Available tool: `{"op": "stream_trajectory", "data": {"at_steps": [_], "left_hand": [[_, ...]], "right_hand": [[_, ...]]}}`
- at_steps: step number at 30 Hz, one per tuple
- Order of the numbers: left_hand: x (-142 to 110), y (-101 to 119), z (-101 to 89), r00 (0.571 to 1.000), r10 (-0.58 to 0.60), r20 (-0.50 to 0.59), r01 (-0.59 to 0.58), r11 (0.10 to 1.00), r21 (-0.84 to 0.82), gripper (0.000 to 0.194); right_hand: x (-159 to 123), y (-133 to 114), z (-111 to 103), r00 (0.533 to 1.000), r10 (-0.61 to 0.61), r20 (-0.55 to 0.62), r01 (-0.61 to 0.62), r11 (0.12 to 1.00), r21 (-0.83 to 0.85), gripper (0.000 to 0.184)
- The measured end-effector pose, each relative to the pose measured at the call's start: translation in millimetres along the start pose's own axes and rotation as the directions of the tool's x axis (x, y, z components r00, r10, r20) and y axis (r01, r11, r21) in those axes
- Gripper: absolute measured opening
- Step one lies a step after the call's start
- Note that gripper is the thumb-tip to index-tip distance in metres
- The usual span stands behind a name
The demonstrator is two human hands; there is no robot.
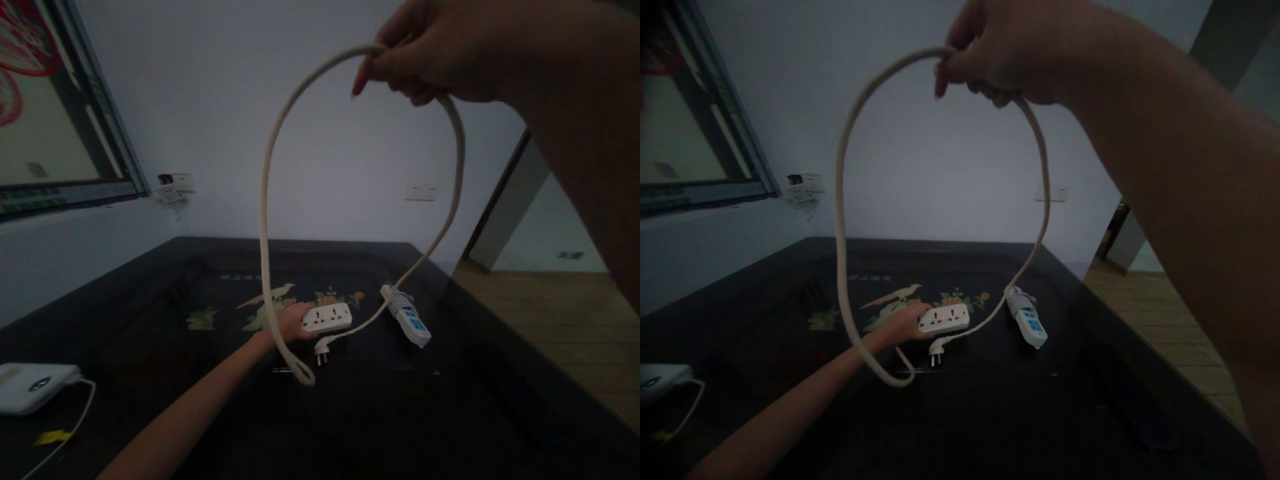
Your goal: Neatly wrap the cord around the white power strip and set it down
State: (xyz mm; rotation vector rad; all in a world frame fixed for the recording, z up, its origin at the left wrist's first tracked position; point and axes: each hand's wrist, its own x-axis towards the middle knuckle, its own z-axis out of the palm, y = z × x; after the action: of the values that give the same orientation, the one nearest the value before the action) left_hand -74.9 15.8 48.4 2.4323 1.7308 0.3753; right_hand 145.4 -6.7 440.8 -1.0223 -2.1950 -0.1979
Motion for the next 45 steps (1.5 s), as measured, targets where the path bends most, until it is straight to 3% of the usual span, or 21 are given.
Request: {"op": "stream_trajectory", "data": {"at_steps": [3, 6, 8, 11, 16, 22, 24, 27, 29, 33, 37, 39, 44, 45], "left_hand": [[0, -4, 6.2, 1.0, -0.011, -0.006, 0.011, 1.0, 0.023, 0.054], [1, -11, 12.1, 1.0, -0.006, 0.001, 0.006, 0.999, 0.04, 0.052], [1, -15, 15.8, 1.0, -0.005, 0.003, 0.005, 0.999, 0.05, 0.051], [1, -19, 20.5, 1.0, -0.006, -0.003, 0.006, 0.998, 0.066, 0.052], [-1, -22, 23.9, 1.0, 0.003, -0.002, -0.003, 0.997, 0.082, 0.054], [2, -25, 24.8, 0.999, 0.044, 0.025, -0.045, 0.997, 0.066, 0.05], [3, -27, 25.5, 0.997, 0.065, 0.036, -0.067, 0.996, 0.056, 0.05], [4, -29, 26.0, 0.994, 0.097, 0.047, -0.098, 0.995, 0.035, 0.052], [4, -30, 24.6, 0.991, 0.121, 0.052, -0.122, 0.992, 0.018, 0.06], [0, -31, 14.5, 0.988, 0.152, 0.023, -0.152, 0.988, -0.012, 0.07], [-17, -33, -1.0, 0.987, 0.141, -0.074, -0.144, 0.989, -0.029, 0.035], [-33, -33, -6.1, 0.985, 0.142, -0.092, -0.146, 0.989, -0.036, 0.032], [-74, -11, -3.5, 0.945, 0.325, 0.039, -0.319, 0.941, -0.11, 0.047], [-79, -5, -1.2, 0.932, 0.353, 0.077, -0.345, 0.933, -0.104, 0.049]], "right_hand": [[-14, 15, 9, 0.988, -0.029, 0.153, 0.059, 0.978, -0.198, 0.08], [-38, 20, 20, 0.958, 0.028, 0.286, 0.024, 0.984, -0.178, 0.071], [-55, 21, 27, 0.933, 0.036, 0.359, 0.01, 0.992, -0.127, 0.062], [-78, 25, 38, 0.882, -0.052, 0.469, 0.033, 0.998, 0.047, 0.048], [-114, 39, 61, 0.852, -0.144, 0.503, 0.035, 0.975, 0.221, 0.04], [-176, 78, 102, 0.788, 0.007, 0.615, -0.159, 0.968, 0.192, 0.038], [-201, 93, 115, 0.745, 0.066, 0.664, -0.251, 0.95, 0.187, 0.038], [-239, 110, 130, 0.644, 0.183, 0.743, -0.444, 0.88, 0.168, 0.036], [-262, 115, 138, 0.623, 0.221, 0.75, -0.509, 0.842, 0.175, 0.036], [-293, 114, 153, 0.638, 0.266, 0.722, -0.542, 0.822, 0.177, 0.033], [-308, 110, 170, 0.671, 0.315, 0.671, -0.561, 0.807, 0.183, 0.032], [-313, 110, 177, 0.697, 0.382, 0.607, -0.598, 0.776, 0.199, 0.032], [-322, 123, 176, 0.7, 0.583, 0.412, -0.711, 0.624, 0.324, 0.037], [-323, 128, 173, 0.698, 0.616, 0.364, -0.715, 0.629, 0.305, 0.038]]}}
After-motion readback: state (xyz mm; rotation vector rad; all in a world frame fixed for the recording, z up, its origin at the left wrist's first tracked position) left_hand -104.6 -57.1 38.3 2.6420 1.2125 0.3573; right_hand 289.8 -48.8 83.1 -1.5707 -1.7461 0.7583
